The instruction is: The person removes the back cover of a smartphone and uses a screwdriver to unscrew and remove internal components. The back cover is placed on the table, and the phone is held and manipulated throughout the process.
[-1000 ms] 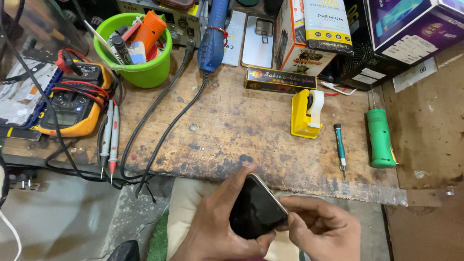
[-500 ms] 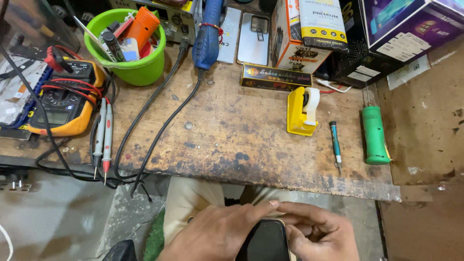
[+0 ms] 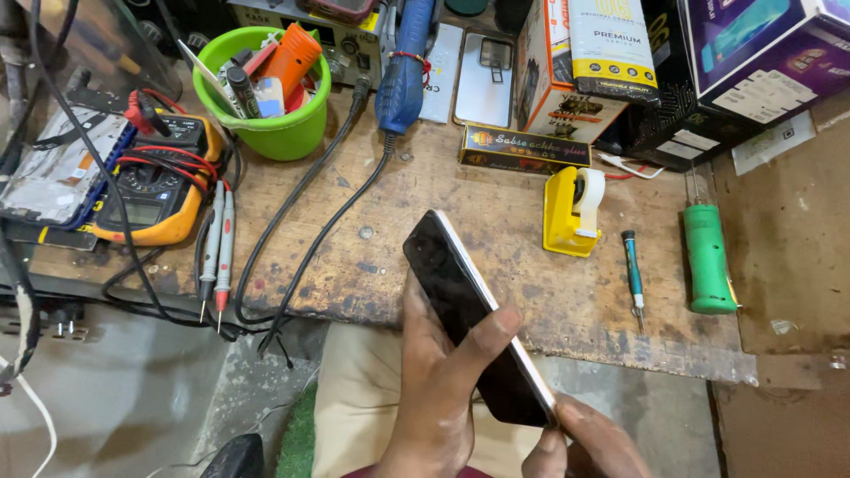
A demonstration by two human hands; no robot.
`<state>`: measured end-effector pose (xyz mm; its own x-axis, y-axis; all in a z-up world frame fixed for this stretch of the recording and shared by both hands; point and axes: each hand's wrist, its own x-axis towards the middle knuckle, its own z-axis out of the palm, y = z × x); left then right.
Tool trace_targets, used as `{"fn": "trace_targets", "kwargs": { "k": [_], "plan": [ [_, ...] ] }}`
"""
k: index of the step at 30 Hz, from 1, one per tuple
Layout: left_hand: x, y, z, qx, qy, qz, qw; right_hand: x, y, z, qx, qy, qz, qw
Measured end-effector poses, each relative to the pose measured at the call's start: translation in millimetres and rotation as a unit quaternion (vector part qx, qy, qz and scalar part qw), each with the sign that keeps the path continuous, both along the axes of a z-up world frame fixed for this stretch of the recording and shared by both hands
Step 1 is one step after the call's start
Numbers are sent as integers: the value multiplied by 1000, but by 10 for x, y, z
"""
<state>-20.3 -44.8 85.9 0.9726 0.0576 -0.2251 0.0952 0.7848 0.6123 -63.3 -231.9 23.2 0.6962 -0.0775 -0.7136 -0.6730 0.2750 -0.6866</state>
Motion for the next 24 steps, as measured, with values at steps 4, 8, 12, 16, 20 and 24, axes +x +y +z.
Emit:
{"fn": "trace_targets", "kwargs": {
  "k": [4,8,12,16,20,24],
  "plan": [
    [52,-64,-3,42,-27,36,998,-470,-62,-508,-448,-489,89,743],
    [55,31,-24,120,-101,5,988,-633,-180,-734,-367,-400,81,836],
    [-4,121,-9,166,-139,-42,975,-288,-466,-478,-213,-318,339,859],
    [-25,191,11,229,-160,-66,958,-202,-202,-162,-139,-300,248,911],
    [-143,173,5,280,-132,-134,941,-124,204,204,-205,-419,32,884],
    [-265,137,-27,384,-146,-164,897,214,136,553,-297,-463,-36,834]
  ]
}}
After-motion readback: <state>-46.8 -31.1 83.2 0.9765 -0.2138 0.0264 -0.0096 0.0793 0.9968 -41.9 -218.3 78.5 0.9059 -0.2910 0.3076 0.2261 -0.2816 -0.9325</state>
